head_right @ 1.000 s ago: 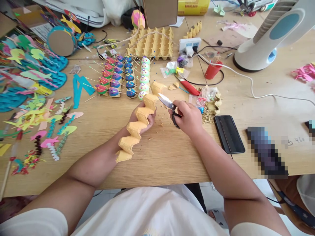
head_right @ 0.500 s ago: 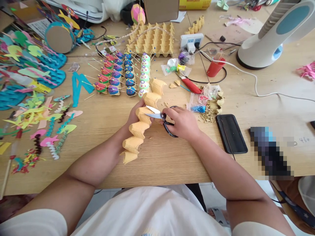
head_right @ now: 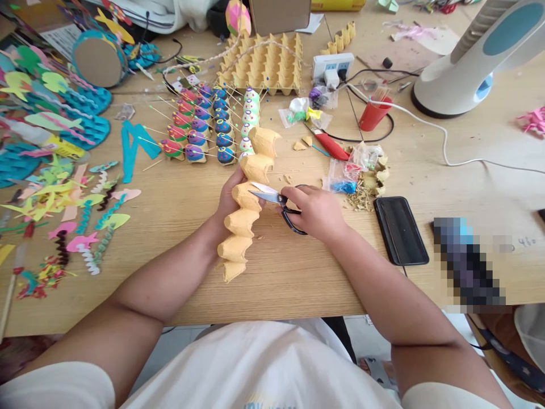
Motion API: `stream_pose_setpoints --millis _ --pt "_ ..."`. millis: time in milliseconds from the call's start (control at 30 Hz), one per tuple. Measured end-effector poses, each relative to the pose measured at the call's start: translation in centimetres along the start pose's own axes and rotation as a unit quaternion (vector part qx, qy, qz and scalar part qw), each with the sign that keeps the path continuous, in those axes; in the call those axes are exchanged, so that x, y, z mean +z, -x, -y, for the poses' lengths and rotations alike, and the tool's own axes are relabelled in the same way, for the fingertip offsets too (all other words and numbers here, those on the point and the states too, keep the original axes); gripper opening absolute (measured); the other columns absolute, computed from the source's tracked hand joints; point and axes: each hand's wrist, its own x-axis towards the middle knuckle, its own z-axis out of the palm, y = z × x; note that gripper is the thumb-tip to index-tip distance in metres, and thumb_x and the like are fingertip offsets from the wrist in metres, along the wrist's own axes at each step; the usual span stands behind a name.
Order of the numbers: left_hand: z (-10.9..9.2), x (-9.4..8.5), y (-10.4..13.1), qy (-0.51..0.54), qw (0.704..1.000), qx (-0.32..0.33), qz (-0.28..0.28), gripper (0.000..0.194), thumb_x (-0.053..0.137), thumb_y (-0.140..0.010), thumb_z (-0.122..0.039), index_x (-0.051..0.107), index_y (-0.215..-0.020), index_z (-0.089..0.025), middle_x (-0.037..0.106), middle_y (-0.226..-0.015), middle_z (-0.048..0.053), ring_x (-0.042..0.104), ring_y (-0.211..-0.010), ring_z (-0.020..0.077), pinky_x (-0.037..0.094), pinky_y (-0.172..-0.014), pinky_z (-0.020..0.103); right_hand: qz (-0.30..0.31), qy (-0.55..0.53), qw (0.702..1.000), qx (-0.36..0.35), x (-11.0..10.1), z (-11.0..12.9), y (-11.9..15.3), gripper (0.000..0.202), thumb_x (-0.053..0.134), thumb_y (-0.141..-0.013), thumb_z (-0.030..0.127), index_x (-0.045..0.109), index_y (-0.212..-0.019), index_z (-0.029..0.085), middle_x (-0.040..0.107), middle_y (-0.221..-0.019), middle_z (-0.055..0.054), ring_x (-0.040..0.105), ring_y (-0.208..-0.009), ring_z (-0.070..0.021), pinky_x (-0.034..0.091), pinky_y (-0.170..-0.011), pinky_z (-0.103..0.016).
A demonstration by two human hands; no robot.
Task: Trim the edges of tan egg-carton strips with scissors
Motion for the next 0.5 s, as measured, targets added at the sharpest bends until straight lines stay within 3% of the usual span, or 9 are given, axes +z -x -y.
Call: stream_pose_setpoints --millis 100,233,367,500 --pt "-0.1 -0.6 -0.4 0.023 0.999 -0.032 -0.037 0.034 0.056 -0.098 -0.052 0.068 -0.083 -0.024 0.062 -0.054 0.001 0.062 -0.048 0.0167 0.048 -0.052 0.028 -0.01 0.008 1.0 -0.001 0.2 -0.2 0.1 0.034 0.056 -0.099 0.052 0.07 -0.106 0.022 0.069 -0.075 -0.004 0.058 -0.069 -0.019 0.033 -0.063 -0.031" --pt "-0.2 -0.6 -0.3 0.035 0.994 -0.07 -0.074 0.041 0.054 -0.093 -0.065 0.072 -0.095 -0.028 0.068 -0.059 0.005 0.072 -0.065 0.0258 0.055 -0.064 0.034 -0.046 -0.034 0.998 0.041 0.3 -0.1 0.2 0.035 0.058 -0.096 0.056 0.069 -0.101 0.023 0.064 -0.069 -0.002 0.055 -0.064 -0.0171 0.033 -0.061 -0.03" --pt "0.1 0.3 0.5 0.012 0.995 -0.076 -0.068 0.043 0.056 -0.091 -0.067 0.074 -0.093 -0.028 0.068 -0.06 0.006 0.075 -0.075 0.0299 0.057 -0.071 0.037 -0.117 -0.132 0.975 0.133 0.1 0.0 0.1 0.033 0.067 -0.091 0.054 0.064 -0.1 0.023 0.057 -0.069 0.002 0.049 -0.06 -0.0146 0.036 -0.059 -0.028" --pt "0.5 0.4 0.5 -0.002 0.996 -0.057 -0.067 0.034 0.058 -0.093 -0.059 0.075 -0.093 -0.029 0.072 -0.066 0.005 0.076 -0.082 0.0305 0.057 -0.076 0.038 -0.113 -0.175 0.967 0.144 0.1 -0.2 -0.2 0.031 0.069 -0.088 0.048 0.057 -0.103 0.023 0.052 -0.074 0.003 0.048 -0.065 -0.0147 0.039 -0.063 -0.029"
